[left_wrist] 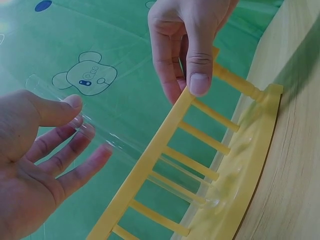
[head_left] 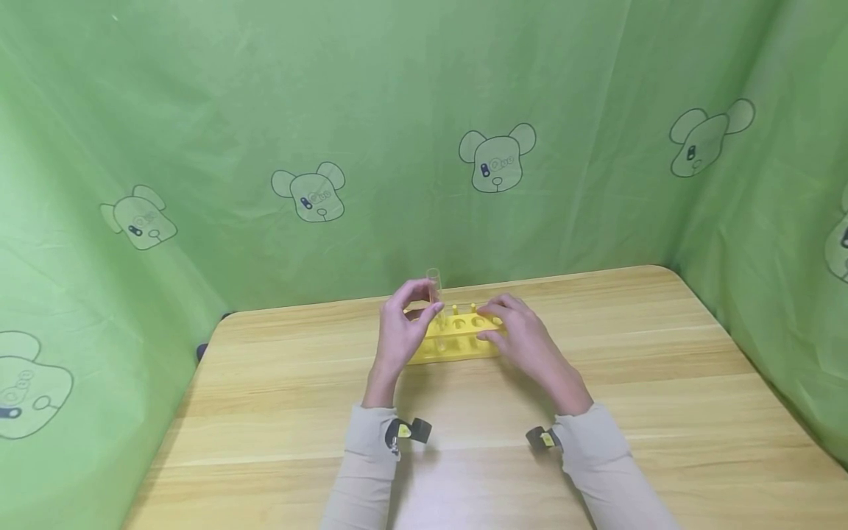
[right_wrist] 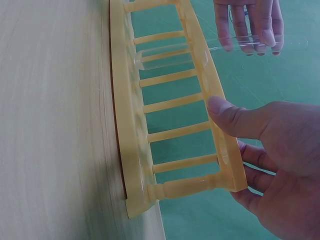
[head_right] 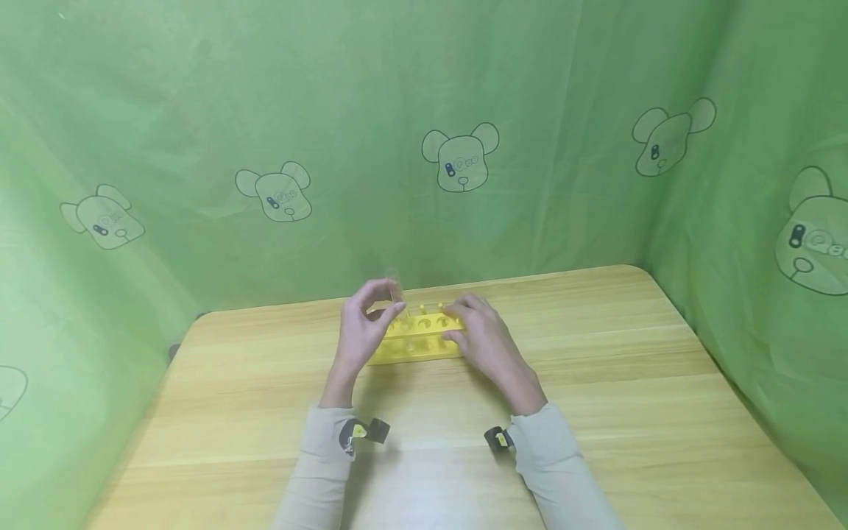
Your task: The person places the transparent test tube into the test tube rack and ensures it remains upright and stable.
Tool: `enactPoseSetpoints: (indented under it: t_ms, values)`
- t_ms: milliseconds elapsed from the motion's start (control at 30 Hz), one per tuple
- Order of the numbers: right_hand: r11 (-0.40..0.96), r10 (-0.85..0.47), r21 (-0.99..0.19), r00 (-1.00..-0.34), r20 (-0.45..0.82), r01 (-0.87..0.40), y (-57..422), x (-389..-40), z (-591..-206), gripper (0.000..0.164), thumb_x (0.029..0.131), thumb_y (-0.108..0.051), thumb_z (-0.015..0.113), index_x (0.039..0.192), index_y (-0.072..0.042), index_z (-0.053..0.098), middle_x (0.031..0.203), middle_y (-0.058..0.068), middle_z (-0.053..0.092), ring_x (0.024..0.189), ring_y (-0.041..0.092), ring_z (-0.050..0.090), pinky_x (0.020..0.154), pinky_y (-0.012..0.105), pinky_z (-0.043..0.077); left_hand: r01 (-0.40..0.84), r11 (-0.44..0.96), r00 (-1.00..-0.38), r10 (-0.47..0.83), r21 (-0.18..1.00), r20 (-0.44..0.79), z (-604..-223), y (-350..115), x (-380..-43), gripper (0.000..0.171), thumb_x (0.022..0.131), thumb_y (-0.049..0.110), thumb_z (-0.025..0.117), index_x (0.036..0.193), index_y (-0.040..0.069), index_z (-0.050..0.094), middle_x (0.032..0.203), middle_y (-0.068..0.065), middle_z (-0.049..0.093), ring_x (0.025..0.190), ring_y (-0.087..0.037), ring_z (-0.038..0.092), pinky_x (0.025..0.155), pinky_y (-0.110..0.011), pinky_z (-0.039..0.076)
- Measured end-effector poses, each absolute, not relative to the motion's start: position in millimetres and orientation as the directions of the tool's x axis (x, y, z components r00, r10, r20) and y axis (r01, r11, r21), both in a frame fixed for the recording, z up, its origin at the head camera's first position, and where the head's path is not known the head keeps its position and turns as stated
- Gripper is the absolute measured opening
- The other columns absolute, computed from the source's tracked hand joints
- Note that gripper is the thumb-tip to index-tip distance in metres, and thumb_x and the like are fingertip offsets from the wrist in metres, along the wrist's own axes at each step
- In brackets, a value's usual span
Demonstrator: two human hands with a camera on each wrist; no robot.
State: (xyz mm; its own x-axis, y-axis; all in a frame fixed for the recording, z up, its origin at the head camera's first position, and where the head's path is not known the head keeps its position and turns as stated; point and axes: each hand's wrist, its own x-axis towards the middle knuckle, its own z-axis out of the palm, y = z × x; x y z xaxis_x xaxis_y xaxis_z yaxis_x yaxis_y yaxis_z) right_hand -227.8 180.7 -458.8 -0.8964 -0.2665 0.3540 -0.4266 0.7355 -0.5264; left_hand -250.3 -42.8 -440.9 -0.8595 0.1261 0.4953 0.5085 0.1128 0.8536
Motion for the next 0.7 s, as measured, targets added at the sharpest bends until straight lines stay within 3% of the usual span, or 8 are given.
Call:
enactPoseSetpoints:
  t_ms: [367,700]
  values:
    - [0.739,-0.265,-0.524,-0.897,0.354,-0.424,181.6,-228.9,-460.6,0.043,0.086,-0.013,0.084,0.124,0.0,0.07,0.122,0.014,0.063,0.112,0.033,0.06,0.102,0.051,0.053,0.5,0.146,-0.864,0.153,0.854,0.48,-444.1,-43.8,-253.1,0.035,0.088,-0.003,0.077,0.121,0.004,0.068,0.108,-0.011,0.072,0.102,-0.025,0.07,0.083,-0.032,0.063]
    - [0.737,-0.265,-0.528,-0.899,0.349,-0.422,181.7,-228.7,-460.3,0.042,0.087,-0.013,0.083,0.124,0.0,0.069,0.122,0.014,0.063,0.113,0.034,0.06,0.103,0.052,0.052,0.487,0.149,-0.871,0.152,0.861,0.467,-444.7,-43.8,-253.9,0.034,0.088,-0.005,0.077,0.12,0.004,0.068,0.106,-0.012,0.072,0.101,-0.026,0.07,0.083,-0.031,0.063]
